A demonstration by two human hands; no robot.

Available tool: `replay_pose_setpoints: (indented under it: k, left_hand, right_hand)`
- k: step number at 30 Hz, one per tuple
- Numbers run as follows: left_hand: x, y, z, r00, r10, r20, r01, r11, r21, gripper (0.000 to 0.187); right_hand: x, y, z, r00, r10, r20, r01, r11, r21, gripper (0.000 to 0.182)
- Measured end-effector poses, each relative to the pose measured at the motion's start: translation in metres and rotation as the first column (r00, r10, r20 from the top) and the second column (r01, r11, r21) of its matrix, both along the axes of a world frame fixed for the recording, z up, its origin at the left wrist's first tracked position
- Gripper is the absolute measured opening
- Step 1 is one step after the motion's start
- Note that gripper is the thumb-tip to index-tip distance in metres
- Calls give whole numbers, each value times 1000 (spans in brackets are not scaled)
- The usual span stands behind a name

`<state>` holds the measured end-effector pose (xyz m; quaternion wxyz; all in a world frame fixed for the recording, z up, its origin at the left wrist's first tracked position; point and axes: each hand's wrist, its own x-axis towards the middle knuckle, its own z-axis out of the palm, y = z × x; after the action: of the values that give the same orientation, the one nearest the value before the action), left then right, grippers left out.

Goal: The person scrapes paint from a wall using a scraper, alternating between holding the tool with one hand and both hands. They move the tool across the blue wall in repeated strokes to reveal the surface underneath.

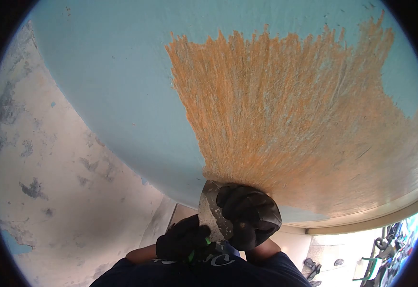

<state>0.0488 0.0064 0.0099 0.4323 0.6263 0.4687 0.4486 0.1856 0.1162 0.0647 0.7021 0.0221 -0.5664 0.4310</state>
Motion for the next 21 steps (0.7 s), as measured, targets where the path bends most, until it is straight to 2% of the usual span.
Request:
replay_pose_setpoints:
  k: [1, 2, 3, 4, 5, 6, 7, 8, 9, 10, 11, 12, 13, 14, 15, 16, 17, 18, 19, 21]
  left_hand:
    - [0, -1, -3, 1000, 0, 2, 0, 1000, 0, 33]
    - [0, 6, 25, 960, 28, 277, 75, 932, -355, 33]
    - [0, 8, 39, 851, 153, 503, 240, 738, -631, 33]
    - [2, 6, 32, 847, 152, 509, 247, 735, -632, 33]
    - [2, 4, 26, 944, 3, 329, 104, 946, -306, 33]
    - [2, 5, 23, 995, -49, 85, 40, 994, 104, 32]
    - [2, 7, 23, 995, -50, 84, 41, 993, 108, 32]
    - [-1, 13, 39, 975, -38, 220, 104, 949, -298, 32]
    - [-2, 15, 47, 942, 31, 334, 204, 738, -644, 32]
    - [-1, 10, 29, 943, 31, 331, 203, 735, -647, 32]
    - [2, 0, -5, 971, -42, 234, 117, 941, -317, 32]
    - [3, -5, -24, 991, -71, 114, 63, 995, 72, 31]
    - [1, -4, -22, 991, -72, 112, 64, 995, 72, 31]
    - [-2, 0, -17, 992, 23, -128, 25, 934, 355, 31]
    - [-5, 5, -7, 930, 180, -322, 58, 791, 609, 31]
    - [-6, 10, 8, 930, 179, -322, 60, 789, 611, 31]
    - [-6, 16, 34, 991, -32, -130, 28, 999, -27, 32]
    - [-7, 18, 53, 985, -68, 158, 155, 751, -642, 33]
    - [-9, 20, 64, 985, -68, 156, 154, 752, -641, 33]
    - [-11, 20, 78, 989, -143, -45, 94, 823, -560, 34]
  right_hand:
    - [-2, 0, 3, 1000, 0, 2, 0, 1000, 0, 32]
    - [-6, -3, 10, 1000, -18, -15, 18, 1000, -19, 33]
    - [-8, -5, 13, 999, -37, -29, 36, 998, -42, 33]
    - [-8, -7, 13, 999, -41, -21, 40, 998, -45, 33]
    - [-7, -8, 12, 999, -43, -19, 42, 996, -74, 32]
    - [-7, -7, 12, 999, -46, -21, 43, 994, -99, 32]
    - [-7, -5, 13, 999, -46, -21, 44, 994, -95, 32]
    - [-7, -3, 13, 999, -30, -25, 28, 998, -65, 31]
    - [-7, -3, 12, 1000, -13, -29, 12, 999, -38, 31]
    - [-7, -4, 12, 999, -15, -32, 13, 999, -41, 31]
    - [-5, -5, 11, 999, -34, -9, 34, 997, -62, 31]
    - [-4, -7, 11, 998, -54, 16, 55, 995, -83, 31]
    - [-4, -6, 10, 998, -55, 14, 56, 995, -84, 31]
    - [-4, -6, 9, 999, -42, 11, 43, 997, -72, 30]
    - [-3, -6, 8, 999, -31, 8, 31, 998, -59, 28]
    - [-3, -5, 7, 1000, -19, 5, 19, 999, -44, 27]
    - [-4, -4, 7, 1000, -6, 2, 6, 1000, -28, 25]
    - [-4, -4, 6, 1000, 7, -1, -7, 1000, -15, 24]
    - [-5, -3, 7, 1000, 7, -3, -7, 1000, -12, 24]
    - [-9, -3, 9, 999, -30, -12, 30, 1000, -10, 25]
